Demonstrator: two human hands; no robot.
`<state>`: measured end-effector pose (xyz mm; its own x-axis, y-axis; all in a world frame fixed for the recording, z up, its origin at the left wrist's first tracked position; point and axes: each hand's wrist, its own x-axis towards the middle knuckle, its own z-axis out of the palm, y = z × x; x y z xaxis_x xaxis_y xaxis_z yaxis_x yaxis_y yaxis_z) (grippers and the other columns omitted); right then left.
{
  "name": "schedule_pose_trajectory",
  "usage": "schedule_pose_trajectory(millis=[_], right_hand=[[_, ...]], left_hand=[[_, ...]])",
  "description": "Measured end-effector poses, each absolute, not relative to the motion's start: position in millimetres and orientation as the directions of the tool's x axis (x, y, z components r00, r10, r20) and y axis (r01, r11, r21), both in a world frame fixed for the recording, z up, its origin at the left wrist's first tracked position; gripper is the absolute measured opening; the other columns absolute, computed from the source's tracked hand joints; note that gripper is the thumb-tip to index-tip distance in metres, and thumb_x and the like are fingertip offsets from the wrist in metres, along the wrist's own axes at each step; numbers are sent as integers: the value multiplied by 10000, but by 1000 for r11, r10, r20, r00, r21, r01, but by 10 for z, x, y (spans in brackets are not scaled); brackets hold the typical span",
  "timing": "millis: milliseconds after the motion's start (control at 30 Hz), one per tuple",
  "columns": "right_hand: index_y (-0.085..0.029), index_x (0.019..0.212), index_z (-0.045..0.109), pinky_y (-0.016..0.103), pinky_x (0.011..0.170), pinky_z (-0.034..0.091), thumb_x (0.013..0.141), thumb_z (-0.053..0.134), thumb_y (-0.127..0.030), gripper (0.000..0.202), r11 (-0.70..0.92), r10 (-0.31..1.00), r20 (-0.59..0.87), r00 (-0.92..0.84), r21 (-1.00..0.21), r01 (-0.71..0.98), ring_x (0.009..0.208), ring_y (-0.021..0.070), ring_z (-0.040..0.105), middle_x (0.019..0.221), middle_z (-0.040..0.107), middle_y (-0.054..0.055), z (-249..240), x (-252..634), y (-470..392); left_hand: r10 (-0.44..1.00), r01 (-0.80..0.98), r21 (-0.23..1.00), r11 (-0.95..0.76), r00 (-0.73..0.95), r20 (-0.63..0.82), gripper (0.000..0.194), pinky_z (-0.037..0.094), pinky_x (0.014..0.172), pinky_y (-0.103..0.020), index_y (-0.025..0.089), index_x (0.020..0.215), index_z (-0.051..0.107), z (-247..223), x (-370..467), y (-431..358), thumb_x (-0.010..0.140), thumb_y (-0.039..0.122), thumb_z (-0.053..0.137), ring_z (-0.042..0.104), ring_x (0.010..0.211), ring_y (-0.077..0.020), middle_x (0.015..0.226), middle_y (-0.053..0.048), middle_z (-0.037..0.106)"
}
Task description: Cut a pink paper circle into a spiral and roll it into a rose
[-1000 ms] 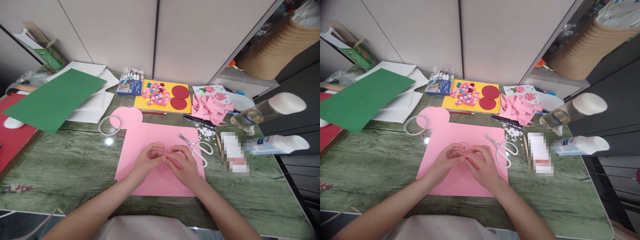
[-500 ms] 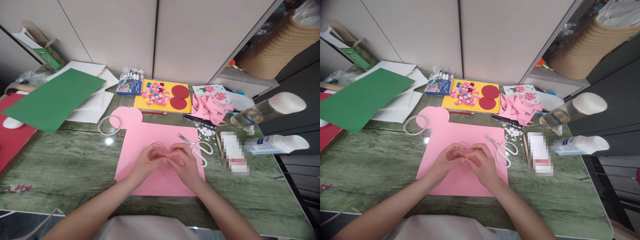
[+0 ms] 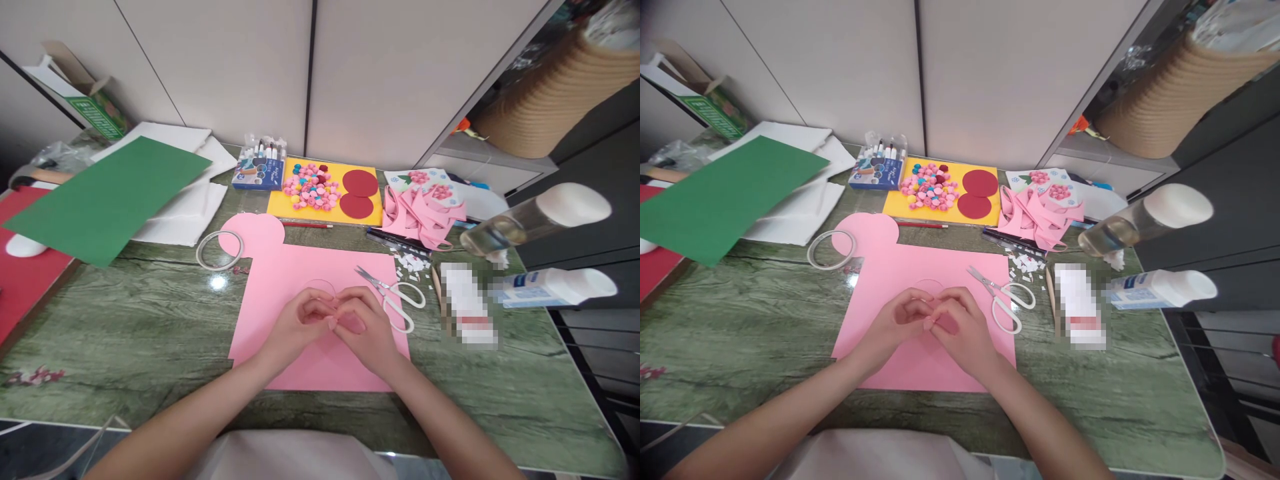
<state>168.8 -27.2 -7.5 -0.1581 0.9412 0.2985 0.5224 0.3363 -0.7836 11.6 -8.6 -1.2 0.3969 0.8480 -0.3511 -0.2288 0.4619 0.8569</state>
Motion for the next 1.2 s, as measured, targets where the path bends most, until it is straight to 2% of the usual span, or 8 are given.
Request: schedule_pose_trajectory(millis=[167,333,400,600,833,1033,1200], right_hand=[[-269,888,628,370,808,500,783,601,-157,155,393,918,351,-186,-738,549,931,189,562,959,554,35,-34,1721,-273],[-313,1123,589,368,844,503,861,491,-147,325,435,898,305,-318,-722,538,1010,189,544,1040,560,50,-36,1718,-278],[-316,1147,577,374,860,496,872,480,-151,336,433,899,295,-325,-720,543,1027,191,537,1056,561,52,-48,1707,-281],[-293,948,641,365,805,503,828,548,-137,218,388,920,340,-193,-736,555,955,188,555,981,547,38,-88,1719,-284],[-249,754,595,366,798,488,763,628,-131,123,335,941,299,-157,-775,536,918,187,557,964,534,25,-96,1723,-284],[-230,717,559,345,792,480,750,649,-142,130,325,946,275,-173,-778,538,910,187,553,938,545,23,-82,1693,-278],[-242,763,599,355,809,486,756,642,-155,97,336,942,278,-188,-767,546,931,189,552,947,541,28,-50,1704,-273]], left_hand=[[833,-246,827,505,390,-393,330,417,747,-276,189,947,536,-10,76,-53,670,203,714,610,740,-138,722,3,659],[834,-259,834,487,422,-356,311,425,775,-289,191,937,546,-11,75,-41,670,198,705,615,778,-146,788,-6,669],[837,-252,838,484,413,-359,300,426,780,-290,189,924,551,-1,82,-42,667,199,706,615,787,-147,794,-7,670],[839,-244,842,481,407,-361,300,426,791,-292,186,925,554,9,95,-50,668,193,707,614,832,-158,837,-25,671],[834,-260,834,486,424,-354,273,442,764,-289,182,892,564,39,118,-62,667,213,715,608,821,-155,849,-23,654],[835,-228,858,459,442,-329,280,441,754,-284,171,900,570,-17,130,-87,669,225,720,603,792,-153,787,-23,645],[845,-225,857,463,403,-351,288,430,720,-257,177,916,543,-18,106,-85,684,222,707,595,767,-134,779,-13,650]])
